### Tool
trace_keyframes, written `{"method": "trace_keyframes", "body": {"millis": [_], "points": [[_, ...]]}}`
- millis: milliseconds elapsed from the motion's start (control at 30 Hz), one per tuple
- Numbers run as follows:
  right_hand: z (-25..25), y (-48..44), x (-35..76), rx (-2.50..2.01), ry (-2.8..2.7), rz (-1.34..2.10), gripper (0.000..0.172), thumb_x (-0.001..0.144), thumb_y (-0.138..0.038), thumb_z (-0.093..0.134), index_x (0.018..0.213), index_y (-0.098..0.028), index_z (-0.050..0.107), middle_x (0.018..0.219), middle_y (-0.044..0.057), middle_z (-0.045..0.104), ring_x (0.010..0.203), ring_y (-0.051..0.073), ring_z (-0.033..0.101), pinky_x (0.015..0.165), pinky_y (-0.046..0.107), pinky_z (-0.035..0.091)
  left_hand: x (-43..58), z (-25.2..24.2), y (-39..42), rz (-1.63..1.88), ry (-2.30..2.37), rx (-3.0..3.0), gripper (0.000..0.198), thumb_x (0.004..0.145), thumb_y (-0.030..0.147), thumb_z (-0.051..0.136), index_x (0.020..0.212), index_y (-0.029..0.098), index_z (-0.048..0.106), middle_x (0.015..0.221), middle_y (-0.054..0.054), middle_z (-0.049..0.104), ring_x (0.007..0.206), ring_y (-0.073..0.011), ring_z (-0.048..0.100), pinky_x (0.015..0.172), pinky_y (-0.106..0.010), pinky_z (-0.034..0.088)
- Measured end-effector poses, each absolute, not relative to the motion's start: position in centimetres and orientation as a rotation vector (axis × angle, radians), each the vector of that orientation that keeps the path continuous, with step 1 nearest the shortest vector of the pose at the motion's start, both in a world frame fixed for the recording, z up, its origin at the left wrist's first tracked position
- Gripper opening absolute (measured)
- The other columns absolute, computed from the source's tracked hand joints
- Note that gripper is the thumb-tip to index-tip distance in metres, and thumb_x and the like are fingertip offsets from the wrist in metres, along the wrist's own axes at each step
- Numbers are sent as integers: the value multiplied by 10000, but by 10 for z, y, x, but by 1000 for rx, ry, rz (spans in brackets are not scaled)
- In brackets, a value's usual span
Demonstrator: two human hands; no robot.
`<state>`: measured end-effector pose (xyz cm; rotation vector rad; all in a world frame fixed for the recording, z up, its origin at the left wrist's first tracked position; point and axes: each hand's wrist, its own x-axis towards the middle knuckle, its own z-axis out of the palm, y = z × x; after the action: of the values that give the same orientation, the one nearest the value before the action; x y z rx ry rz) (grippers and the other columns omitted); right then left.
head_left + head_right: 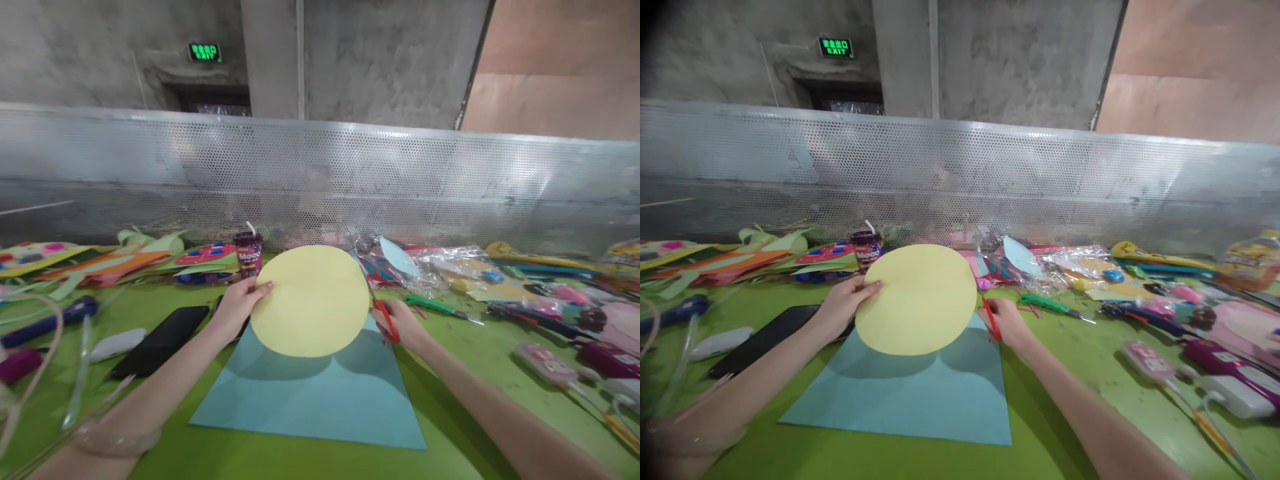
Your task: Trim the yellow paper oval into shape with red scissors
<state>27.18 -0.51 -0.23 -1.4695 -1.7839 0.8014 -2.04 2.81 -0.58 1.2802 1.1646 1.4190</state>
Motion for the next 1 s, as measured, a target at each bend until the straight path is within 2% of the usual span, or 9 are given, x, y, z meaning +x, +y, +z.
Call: {"method": "trace_keyframes", "body": {"millis": [267,567,733,1000], "points": [[1,-7,270,-1471,-1706,798,189,683,-304,424,550,-175,386,404,-52,438,316,77,428,337,195,378,-21,-7,31,1417,1191,1257,317,584,352,635,819,143,595,773,-66,667,638,-193,614,565,-279,491],[5,-11,266,-1392,-1661,861,151,676,-243,411,547,-180,366,382,-56,443,322,81,437,368,206,413,-15,-9,28,1474,1001,1049,248,612,253,639,824,136,585,765,-73,665,649,-189,620,610,-297,500],[1,-12,261,-1354,-1589,890,172,684,-263,416,540,-182,367,372,-59,433,324,85,435,372,217,423,-6,-12,21,1498,1036,1033,270,618,274,640,846,144,578,778,-59,663,667,-192,617,636,-312,495],[-9,-9,256,-1329,-1475,923,167,667,-268,410,530,-175,387,374,-56,430,324,80,422,366,216,416,3,-15,14,1494,1085,1058,347,617,369,617,871,139,565,811,-73,651,682,-209,607,595,-319,478]]}}
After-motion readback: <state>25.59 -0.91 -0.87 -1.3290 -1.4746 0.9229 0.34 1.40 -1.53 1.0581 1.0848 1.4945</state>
